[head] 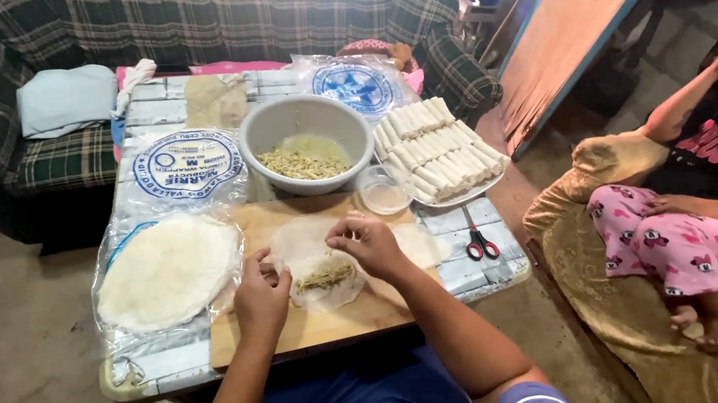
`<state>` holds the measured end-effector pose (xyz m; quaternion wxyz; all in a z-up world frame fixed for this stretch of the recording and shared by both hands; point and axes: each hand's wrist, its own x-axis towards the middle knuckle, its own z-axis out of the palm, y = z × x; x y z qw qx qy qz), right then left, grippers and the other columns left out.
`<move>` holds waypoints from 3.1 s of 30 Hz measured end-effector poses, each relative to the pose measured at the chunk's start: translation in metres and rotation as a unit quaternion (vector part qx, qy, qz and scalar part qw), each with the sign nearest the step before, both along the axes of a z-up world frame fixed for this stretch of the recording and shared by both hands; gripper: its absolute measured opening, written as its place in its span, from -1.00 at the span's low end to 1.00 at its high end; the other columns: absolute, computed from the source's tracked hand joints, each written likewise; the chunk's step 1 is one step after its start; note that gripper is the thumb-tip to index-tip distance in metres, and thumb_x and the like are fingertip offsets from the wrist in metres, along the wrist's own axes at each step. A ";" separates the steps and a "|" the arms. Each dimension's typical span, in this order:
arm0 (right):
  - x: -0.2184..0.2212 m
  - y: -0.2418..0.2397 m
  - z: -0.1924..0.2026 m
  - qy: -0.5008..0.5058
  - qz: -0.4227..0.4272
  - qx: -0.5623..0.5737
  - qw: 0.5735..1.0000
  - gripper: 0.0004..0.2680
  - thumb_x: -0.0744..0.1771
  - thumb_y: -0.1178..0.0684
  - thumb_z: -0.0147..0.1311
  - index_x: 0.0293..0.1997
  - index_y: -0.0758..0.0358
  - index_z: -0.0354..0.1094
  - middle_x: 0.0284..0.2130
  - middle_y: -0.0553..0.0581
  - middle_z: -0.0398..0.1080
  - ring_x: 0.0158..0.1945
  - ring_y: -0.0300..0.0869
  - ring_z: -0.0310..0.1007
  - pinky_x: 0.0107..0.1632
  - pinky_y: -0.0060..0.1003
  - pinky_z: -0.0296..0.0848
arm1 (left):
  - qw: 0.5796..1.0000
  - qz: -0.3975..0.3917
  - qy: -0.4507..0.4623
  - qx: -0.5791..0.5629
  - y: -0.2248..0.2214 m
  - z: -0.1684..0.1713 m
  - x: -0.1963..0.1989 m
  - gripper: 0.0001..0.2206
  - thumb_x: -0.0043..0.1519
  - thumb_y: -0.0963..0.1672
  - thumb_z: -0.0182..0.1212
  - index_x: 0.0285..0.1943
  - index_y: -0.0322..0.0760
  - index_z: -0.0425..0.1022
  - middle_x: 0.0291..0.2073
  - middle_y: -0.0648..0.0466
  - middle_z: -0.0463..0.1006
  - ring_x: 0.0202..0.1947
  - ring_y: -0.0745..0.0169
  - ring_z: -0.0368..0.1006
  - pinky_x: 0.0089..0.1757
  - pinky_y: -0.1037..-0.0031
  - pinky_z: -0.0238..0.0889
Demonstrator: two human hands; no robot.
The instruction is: Assembling spring rolls by placing filling on wrappers and rolling them up manually.
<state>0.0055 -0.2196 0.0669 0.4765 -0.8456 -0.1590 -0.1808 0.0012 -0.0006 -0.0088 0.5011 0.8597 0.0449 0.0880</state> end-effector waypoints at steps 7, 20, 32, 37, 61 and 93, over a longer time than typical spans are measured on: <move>0.086 0.017 0.067 -0.007 -0.154 0.019 0.988 -0.82 0.29 -0.21 0.30 -0.20 -0.01 0.58 -0.42 0.10 0.51 -0.28 -0.07 0.48 -0.10 -0.18 0.42 | 1.000 -0.004 -0.011 -0.003 0.000 -0.004 0.000 -0.57 0.13 -0.05 0.31 0.22 0.03 0.45 -0.17 0.14 0.72 -0.11 0.01 0.65 -0.06 0.11 0.47; 0.044 0.026 0.006 -0.022 -0.087 -0.183 0.979 -0.94 0.29 0.15 0.22 -0.41 0.18 0.52 -0.44 0.11 0.50 -0.34 -0.08 0.44 -0.27 -0.17 0.43 | 0.997 -0.048 0.049 -0.017 0.006 0.035 -0.006 -0.40 0.14 -0.09 0.36 0.43 -0.06 0.33 -0.10 0.07 0.66 -0.18 0.17 0.64 -0.17 0.32 0.51; -0.006 -0.003 -0.056 0.007 -0.065 -0.076 0.995 -0.75 0.20 0.25 0.20 -0.08 0.12 0.52 -0.42 0.13 0.47 -0.29 0.00 0.42 -0.13 -0.12 0.41 | 0.998 -0.035 0.050 -0.028 -0.006 0.031 0.001 -0.36 0.08 -0.14 0.38 0.43 0.01 0.35 -0.09 0.03 0.63 -0.16 0.09 0.60 -0.16 0.28 0.50; 0.025 -0.046 -0.087 0.062 -0.226 -0.203 0.951 -0.90 0.27 0.01 0.19 -0.19 -0.01 0.54 -0.43 0.09 0.54 -0.26 0.04 0.54 -0.09 -0.07 0.46 | 0.997 -0.064 -0.007 0.043 -0.023 0.024 0.015 -0.35 0.03 -0.13 0.40 0.40 0.03 0.38 -0.13 -0.05 0.67 -0.09 -0.08 0.63 -0.05 0.16 0.48; 0.030 -0.008 -0.060 0.171 -0.232 -0.301 0.909 -0.87 0.36 0.03 0.00 -0.09 0.20 0.35 -0.19 0.24 0.44 0.05 0.19 0.44 0.05 0.10 0.41 | 0.937 -0.266 -0.057 0.220 -0.029 0.016 0.034 -0.44 0.07 -0.01 0.42 0.31 0.15 0.40 0.06 0.22 0.55 0.26 0.16 0.33 0.18 0.26 0.26; -0.017 -0.026 -0.056 0.015 0.124 -0.167 0.978 -0.66 0.22 0.42 0.10 0.04 0.25 0.55 0.04 0.27 0.54 0.20 0.23 0.43 0.21 0.01 0.45 | 0.978 -0.202 -0.024 0.036 -0.027 0.031 0.049 -0.55 0.10 -0.10 0.41 0.23 -0.03 0.53 -0.06 -0.07 0.63 0.07 -0.12 0.55 0.02 0.15 0.41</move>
